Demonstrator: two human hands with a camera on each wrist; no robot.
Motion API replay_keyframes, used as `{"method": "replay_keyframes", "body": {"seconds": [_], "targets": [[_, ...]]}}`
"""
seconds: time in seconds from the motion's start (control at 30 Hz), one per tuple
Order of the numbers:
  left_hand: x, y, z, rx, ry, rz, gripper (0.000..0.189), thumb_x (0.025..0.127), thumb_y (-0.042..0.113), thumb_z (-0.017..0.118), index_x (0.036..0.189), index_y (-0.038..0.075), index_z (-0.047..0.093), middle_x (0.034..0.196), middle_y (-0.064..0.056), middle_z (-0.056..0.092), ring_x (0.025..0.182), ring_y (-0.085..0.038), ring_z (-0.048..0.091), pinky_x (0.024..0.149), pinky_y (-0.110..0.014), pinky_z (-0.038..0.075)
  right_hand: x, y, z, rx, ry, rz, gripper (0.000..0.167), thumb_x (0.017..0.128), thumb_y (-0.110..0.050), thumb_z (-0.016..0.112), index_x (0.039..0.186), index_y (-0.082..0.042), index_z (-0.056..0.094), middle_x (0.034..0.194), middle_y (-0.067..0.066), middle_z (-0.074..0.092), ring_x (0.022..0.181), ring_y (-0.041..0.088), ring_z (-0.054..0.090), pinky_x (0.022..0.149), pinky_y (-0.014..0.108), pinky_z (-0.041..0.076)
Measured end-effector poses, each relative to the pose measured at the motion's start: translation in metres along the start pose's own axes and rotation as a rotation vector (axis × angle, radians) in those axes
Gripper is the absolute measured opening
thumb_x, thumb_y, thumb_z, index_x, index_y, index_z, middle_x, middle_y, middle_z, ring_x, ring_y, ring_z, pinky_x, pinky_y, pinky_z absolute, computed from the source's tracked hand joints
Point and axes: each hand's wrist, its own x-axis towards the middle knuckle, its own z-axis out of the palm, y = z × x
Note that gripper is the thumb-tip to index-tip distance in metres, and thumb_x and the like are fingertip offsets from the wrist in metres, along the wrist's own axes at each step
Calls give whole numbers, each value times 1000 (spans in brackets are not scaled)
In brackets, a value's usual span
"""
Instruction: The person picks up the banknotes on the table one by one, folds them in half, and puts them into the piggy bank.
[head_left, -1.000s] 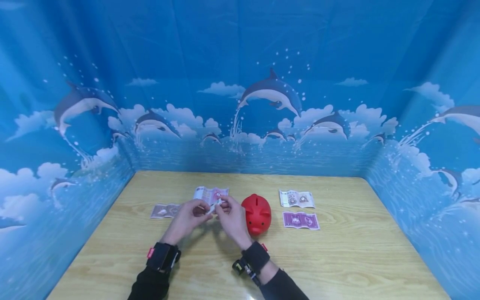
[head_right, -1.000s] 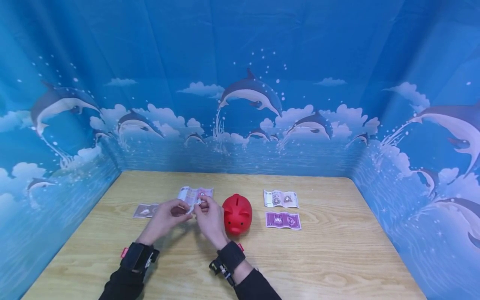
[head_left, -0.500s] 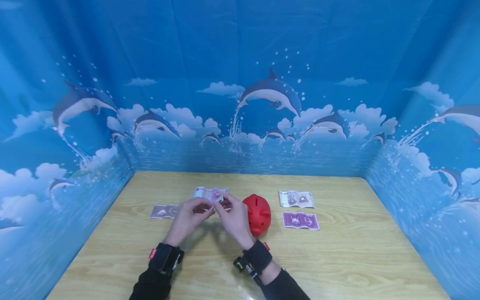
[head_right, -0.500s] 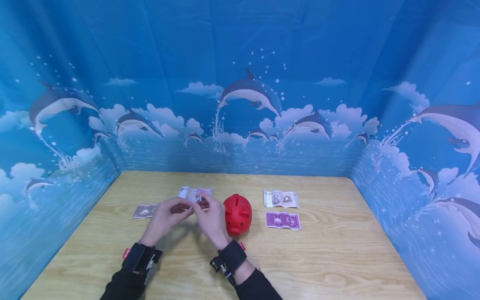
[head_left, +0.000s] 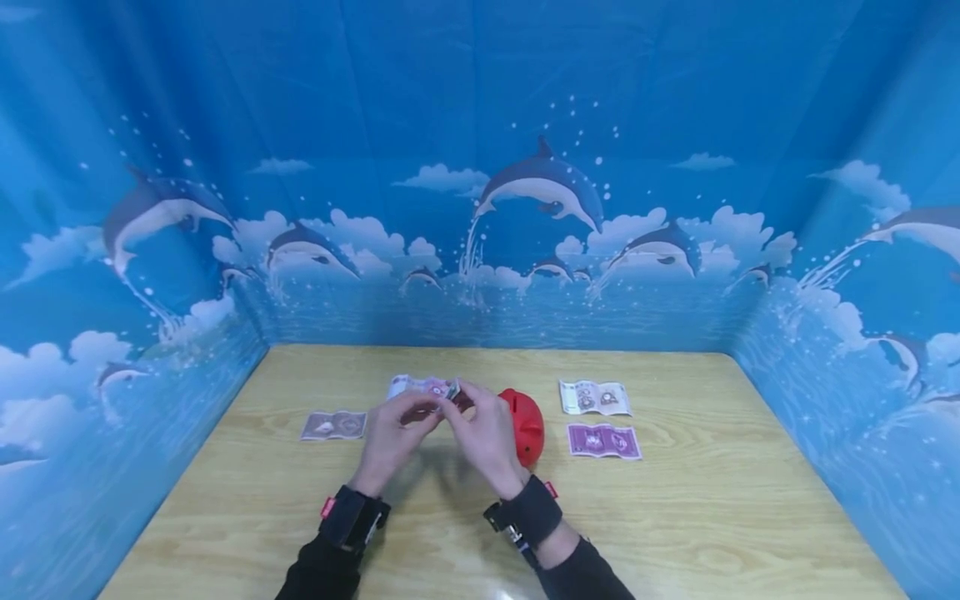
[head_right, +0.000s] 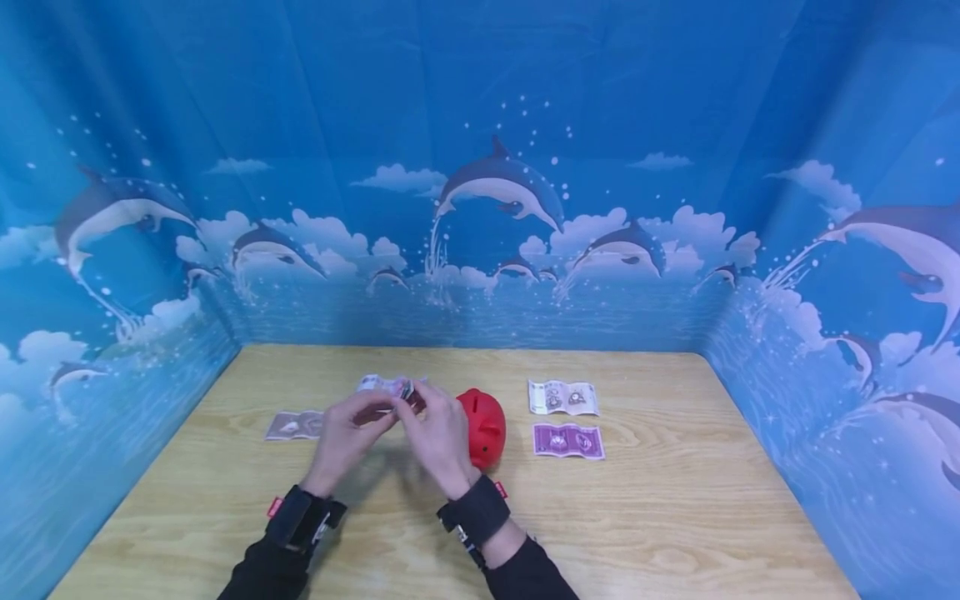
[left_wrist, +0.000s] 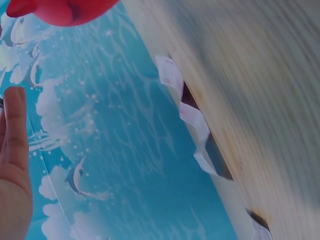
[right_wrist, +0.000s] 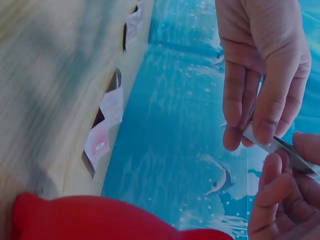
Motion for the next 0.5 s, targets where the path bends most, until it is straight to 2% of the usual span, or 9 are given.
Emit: {"method": "replay_keyframes", "body": {"seconds": [0.1,0.23,0.37,0.5], "targets": [[2,18,3,-16,9,4,28,77,-9,75,104,-4,71,103,-20,72,88,-24,72,76,-39,60,2,0,-5,-25,-7,-6,13,90,-27,72,97,-16,73,79,-4,70,72,5,64,59,18,48],[5,39,7,-35,9,-13,26,78,-11,73,103,-7,70,102,-22,71,88,-26,72,77,-39,60,4,3,-13,-55,-26,-11,16,90,-27,72,101,-16,74,80,-4,71,72,4,64,55,17,45],[5,42,15,-63,3,-54,25,82,-8,72,106,-4,70,104,-21,71,94,-33,71,79,-43,59,8,6,-23,-65,-47,-24,14,90,-26,72,100,-17,74,80,-5,71,69,4,62,48,18,41],[7,45,20,-84,-1,-35,25,84,-9,69,108,-4,70,105,-20,71,96,-32,71,81,-37,59,11,10,-31,-28,-74,0,17,91,-22,70,105,-13,74,82,-2,73,74,7,64,51,19,47]]}}
